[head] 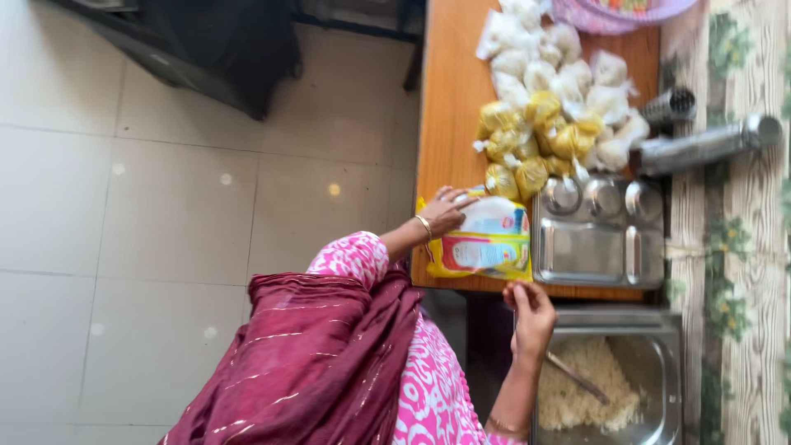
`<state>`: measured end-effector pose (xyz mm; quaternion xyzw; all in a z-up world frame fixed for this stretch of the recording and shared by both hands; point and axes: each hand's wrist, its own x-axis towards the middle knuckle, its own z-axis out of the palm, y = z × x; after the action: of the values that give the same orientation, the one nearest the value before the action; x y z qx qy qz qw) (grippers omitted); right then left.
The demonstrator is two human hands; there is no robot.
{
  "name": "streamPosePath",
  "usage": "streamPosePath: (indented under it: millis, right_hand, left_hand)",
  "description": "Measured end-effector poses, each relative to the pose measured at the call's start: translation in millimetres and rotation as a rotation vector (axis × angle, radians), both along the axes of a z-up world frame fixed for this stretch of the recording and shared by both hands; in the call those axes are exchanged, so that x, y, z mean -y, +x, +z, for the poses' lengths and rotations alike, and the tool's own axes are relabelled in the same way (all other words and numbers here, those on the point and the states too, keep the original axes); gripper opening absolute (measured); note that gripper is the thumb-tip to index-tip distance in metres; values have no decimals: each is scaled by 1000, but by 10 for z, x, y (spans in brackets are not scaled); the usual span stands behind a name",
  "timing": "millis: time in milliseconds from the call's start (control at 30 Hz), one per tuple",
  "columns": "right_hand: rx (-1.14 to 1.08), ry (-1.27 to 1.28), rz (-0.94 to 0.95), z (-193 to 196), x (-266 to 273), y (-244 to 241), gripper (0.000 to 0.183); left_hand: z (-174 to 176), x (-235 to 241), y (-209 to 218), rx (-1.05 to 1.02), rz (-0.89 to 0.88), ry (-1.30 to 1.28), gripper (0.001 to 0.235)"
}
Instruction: The person repeatedly scoops a yellow curry from a stainless steel food warmer into small plastic bags using a ladle, then ties each bag and places it on a nearby table. The process is repeated multiple times throughout the clip.
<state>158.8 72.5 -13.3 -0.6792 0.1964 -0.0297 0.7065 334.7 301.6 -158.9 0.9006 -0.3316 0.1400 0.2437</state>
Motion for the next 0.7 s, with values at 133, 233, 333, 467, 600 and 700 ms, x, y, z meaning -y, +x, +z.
streamPosePath:
  millis: [133,233,333,467,600,700]
  right_hand:
    - [13,-86,4,252,-23,-157,19]
    - [71,-350,58,686,-31,-208,33]
    - [184,-403,243,1008,-1,-273,56]
    - [78,-16,586,1012,172,-548,57]
    - [114,219,736,756,285,-998,32]
    - [164,158,755,767,312,-1300,21]
  left_hand:
    - [477,71,-125,-300,74,-282,17]
    - [1024,159,-289,-490,-173,-496,25]
    - [1584,265,-740,-562,-543,-464,34]
    - [2130,260,-1436,-480,-782,-453,25]
    - [2304,97,-2049,-683,-792,-527,58]
    - [2255,6,-2472,-376,-649,-786,66]
